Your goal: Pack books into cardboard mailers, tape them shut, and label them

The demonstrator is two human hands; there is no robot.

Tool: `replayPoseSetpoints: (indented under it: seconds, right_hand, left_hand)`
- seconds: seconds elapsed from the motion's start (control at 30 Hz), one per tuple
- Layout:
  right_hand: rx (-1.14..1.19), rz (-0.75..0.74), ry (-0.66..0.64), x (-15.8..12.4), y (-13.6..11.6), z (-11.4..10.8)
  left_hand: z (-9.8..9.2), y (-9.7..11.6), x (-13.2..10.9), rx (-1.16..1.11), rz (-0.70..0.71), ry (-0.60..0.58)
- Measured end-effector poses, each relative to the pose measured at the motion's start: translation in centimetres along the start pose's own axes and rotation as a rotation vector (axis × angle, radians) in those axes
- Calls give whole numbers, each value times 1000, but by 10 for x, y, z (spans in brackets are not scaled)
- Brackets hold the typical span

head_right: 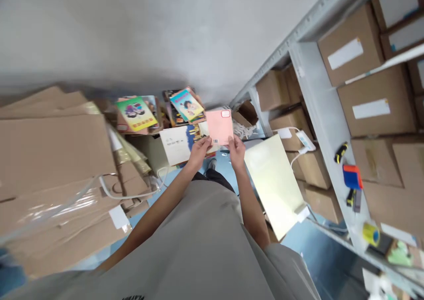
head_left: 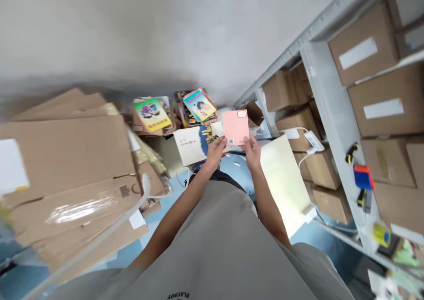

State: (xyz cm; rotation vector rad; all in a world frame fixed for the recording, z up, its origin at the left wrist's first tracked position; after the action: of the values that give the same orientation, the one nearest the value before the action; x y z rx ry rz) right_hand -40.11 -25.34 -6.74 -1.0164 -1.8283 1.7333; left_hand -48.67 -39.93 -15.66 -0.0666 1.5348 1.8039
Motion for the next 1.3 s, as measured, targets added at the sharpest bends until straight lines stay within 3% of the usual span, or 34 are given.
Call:
replayPoseSetpoints:
  seconds: [0.17,0.3,0.5,0.6,0.77,0.87,1.0,1.13,1.3]
  right_hand:
    - [131,133,332,-88,35,-89]
    - [155,149,478,-124,58,-142]
    - [-67,0,698,-137,53,-227]
    - [-66,1,673,-131,51,-262]
    - [172,47,644,-120,68,-313]
    - [208,51,652,-126,78,-345]
    - [212,63,618,-135,91,-378]
    - [251,94,641,-139,112,-398]
    - [352,68,555,-141,134,-409]
  left_hand:
    - [75,-39,-26,151,-67,-282]
    - [120,-59,-42,308,-48,-406]
    - [198,-72,-52,471,83,-462]
    - [245,-78,-66,571,207,-480]
    - [327,-98,-109,662,389,-562]
    - [363,-114,-133,711,449,-594]
    - [384,-131,-151,752,413,-614]
    - [382,-141,-154,774,351,-718]
    - [357,-152,-109,780,247,-477]
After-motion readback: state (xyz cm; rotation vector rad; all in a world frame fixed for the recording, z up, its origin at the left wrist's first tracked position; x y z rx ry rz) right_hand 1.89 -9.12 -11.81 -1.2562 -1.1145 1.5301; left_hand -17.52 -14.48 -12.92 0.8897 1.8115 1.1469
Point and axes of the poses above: each hand's wrist, its own x-axis towards the middle knuckle, its own z-axis out of the palm, y = z × x, the point moved 5 cm from there along x, towards the middle knuckle, and after that the axes turned 10 degrees about x, right-handed, at the moved point
